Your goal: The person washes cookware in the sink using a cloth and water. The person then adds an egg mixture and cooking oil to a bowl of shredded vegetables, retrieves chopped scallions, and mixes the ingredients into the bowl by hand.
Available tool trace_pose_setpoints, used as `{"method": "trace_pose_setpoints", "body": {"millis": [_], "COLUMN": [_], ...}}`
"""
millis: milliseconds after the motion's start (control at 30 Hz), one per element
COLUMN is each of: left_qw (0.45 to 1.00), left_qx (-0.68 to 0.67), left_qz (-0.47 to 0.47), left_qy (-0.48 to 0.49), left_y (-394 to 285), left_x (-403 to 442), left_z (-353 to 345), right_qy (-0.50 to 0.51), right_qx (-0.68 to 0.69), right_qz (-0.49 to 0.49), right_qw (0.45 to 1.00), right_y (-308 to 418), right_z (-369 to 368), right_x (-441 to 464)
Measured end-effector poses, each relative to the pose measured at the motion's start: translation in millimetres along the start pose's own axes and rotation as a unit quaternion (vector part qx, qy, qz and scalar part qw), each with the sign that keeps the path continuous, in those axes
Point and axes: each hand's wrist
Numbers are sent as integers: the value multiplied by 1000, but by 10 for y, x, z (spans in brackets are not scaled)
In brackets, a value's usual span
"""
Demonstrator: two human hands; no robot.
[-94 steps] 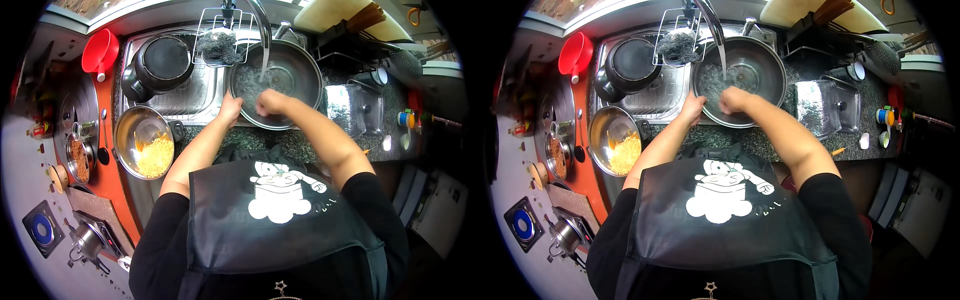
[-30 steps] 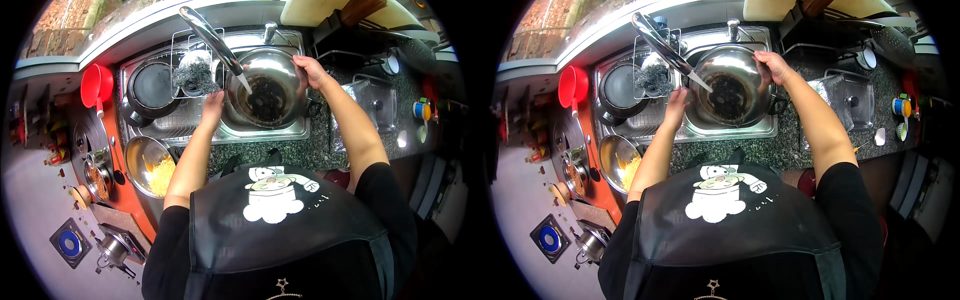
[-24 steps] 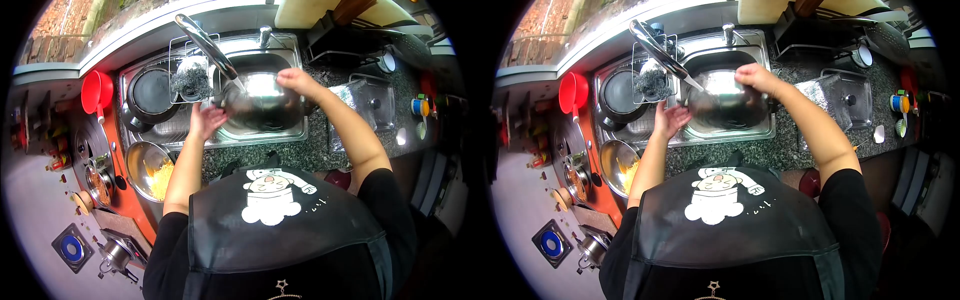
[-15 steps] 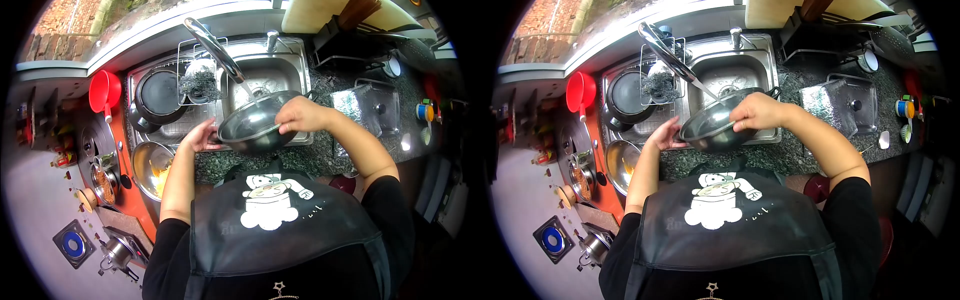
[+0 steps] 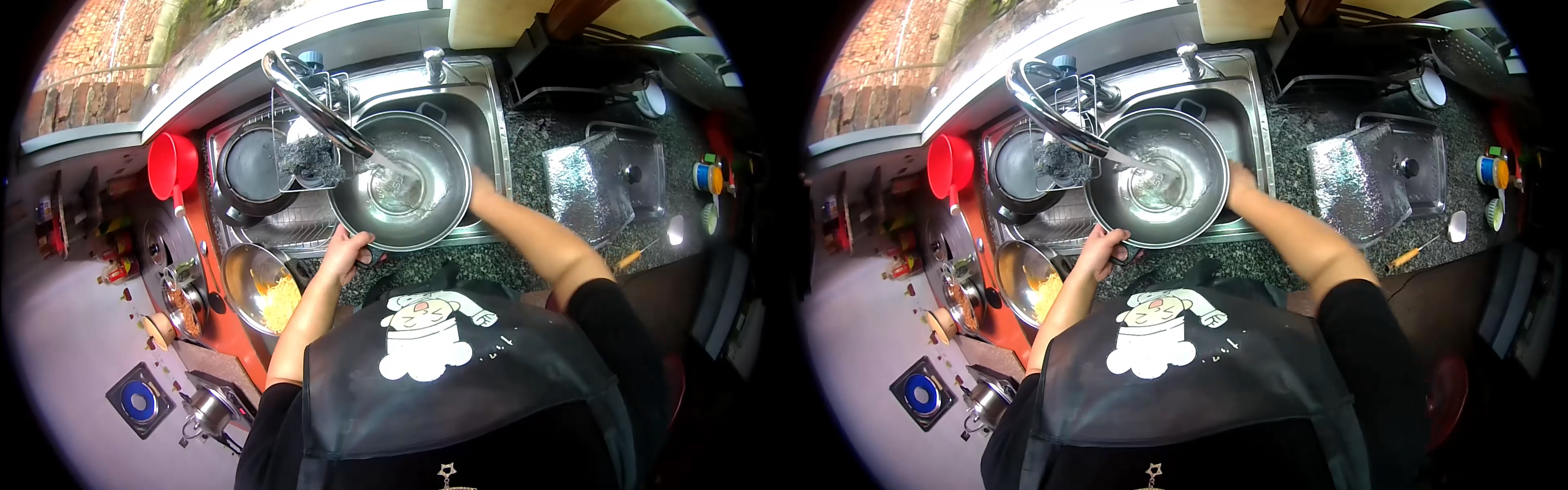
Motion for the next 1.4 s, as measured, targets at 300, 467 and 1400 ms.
{"method": "trace_pose_setpoints", "body": {"millis": [300,467,1400], "left_qw": [965,940,985], "left_qx": [53,158,37], "left_qz": [-112,-208,-118], "left_qy": [-230,-217,-118], "left_y": [12,-3,-362], "left_x": [-49,-4,-35], "left_z": [-311,-320,-454], "right_qy": [39,-167,-264], "right_qx": [-3,143,-29], "right_qz": [-158,-45,198], "right_qw": [987,975,944], "right_y": [-720,-141,326], "right_z": [-940,-58,-473], "right_x": [843,-56,579]}}
Point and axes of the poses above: each hand's wrist, its own x-axis towards the middle knuckle, its own z-axis out of the back of the hand, y = z × x, and after that the axes turned 14 degrees about z, right-handed
